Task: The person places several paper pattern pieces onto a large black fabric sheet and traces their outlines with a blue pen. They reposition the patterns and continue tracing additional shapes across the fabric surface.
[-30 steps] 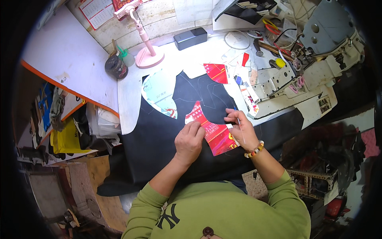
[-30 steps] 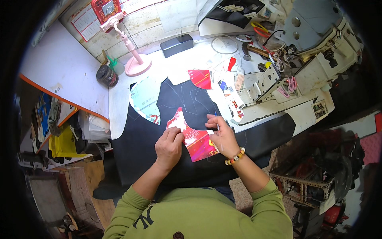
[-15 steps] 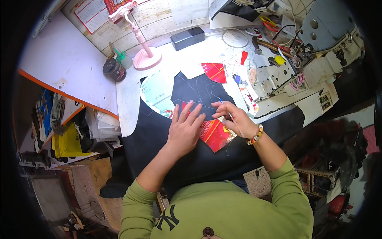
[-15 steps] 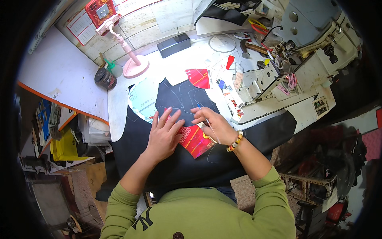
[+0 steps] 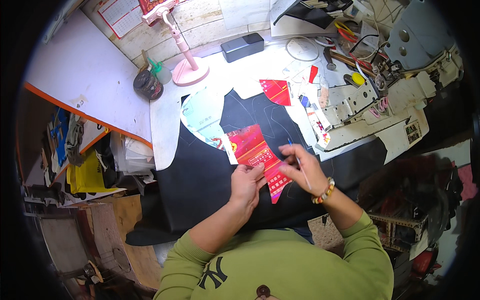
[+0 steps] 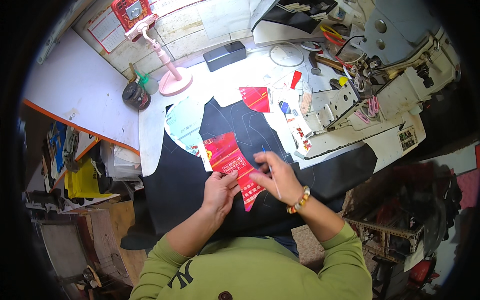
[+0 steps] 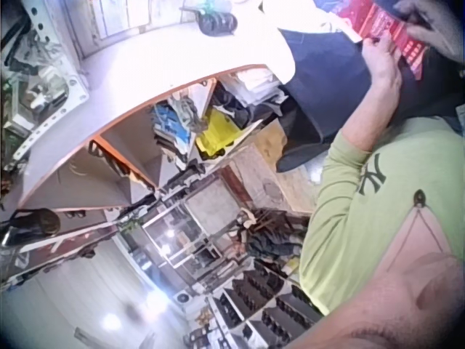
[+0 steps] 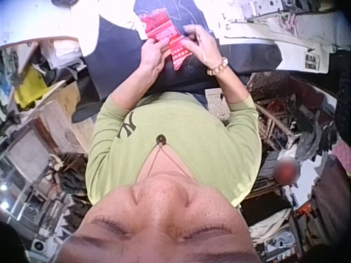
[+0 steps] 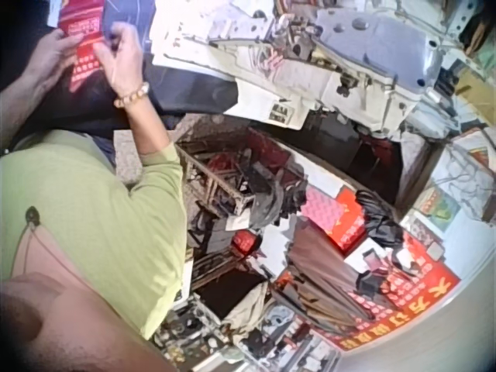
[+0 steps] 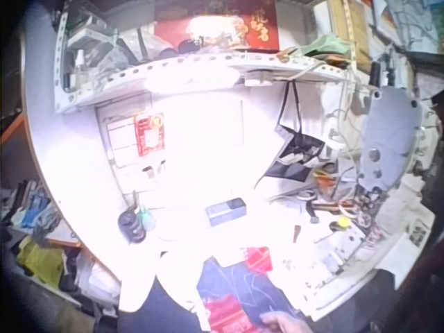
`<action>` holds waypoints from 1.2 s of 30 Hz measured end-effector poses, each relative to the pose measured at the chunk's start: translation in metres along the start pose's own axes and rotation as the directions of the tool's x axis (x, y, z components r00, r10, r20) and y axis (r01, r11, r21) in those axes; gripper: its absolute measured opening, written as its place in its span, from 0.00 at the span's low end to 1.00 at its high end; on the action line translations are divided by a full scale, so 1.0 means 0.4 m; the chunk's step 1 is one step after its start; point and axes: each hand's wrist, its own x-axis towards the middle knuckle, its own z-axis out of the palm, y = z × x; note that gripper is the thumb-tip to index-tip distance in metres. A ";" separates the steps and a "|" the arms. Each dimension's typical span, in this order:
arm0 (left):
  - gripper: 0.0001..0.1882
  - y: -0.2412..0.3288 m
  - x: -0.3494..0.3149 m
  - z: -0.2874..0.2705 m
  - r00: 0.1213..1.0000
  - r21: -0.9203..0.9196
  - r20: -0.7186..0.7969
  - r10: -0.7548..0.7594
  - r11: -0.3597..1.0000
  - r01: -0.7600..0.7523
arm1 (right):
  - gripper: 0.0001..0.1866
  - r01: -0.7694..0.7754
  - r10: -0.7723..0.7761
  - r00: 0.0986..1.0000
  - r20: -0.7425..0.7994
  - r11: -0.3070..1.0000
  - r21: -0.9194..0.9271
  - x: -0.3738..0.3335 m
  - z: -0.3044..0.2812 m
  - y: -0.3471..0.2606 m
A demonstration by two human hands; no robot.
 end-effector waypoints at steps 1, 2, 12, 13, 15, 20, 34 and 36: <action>0.10 -0.008 0.001 0.009 1.000 -0.044 -0.001 0.016 0.999 -0.016 | 0.21 0.065 -0.065 0.998 -0.008 0.996 -0.062 -0.017 0.011 0.001; 0.11 -0.013 -0.001 0.015 1.000 -0.033 -0.016 0.013 0.999 -0.013 | 0.19 0.123 -0.124 0.991 -0.041 0.992 -0.024 -0.022 0.028 0.005; 0.13 0.126 0.026 -0.018 0.969 0.124 -0.043 0.245 0.963 -0.238 | 0.18 -0.124 0.121 0.992 0.028 0.976 0.178 -0.052 0.012 0.010; 0.13 0.139 0.014 -0.018 0.955 0.130 -0.043 0.294 0.949 -0.286 | 0.18 -0.111 0.115 0.993 -0.005 0.965 0.238 -0.048 0.010 0.006; 0.09 0.148 -0.025 -0.016 0.747 0.264 0.101 0.657 0.706 -0.657 | 0.18 -0.079 0.113 0.991 -0.078 0.934 0.349 -0.038 0.006 -0.002; 0.04 0.090 -0.083 -0.024 0.103 0.382 0.793 0.601 -0.358 -0.852 | 0.18 -0.011 0.122 0.964 -0.235 0.906 0.423 -0.034 0.000 -0.008; 0.16 -0.032 -0.054 -0.074 0.280 0.355 0.934 0.221 -0.513 -0.781 | 0.17 -0.022 0.068 0.956 -0.287 0.987 0.161 -0.127 -0.001 0.056; 0.16 -0.030 -0.052 -0.074 0.275 0.336 0.941 0.195 -0.491 -0.804 | 0.16 -0.026 0.083 0.943 -0.324 0.984 0.176 -0.144 -0.005 0.062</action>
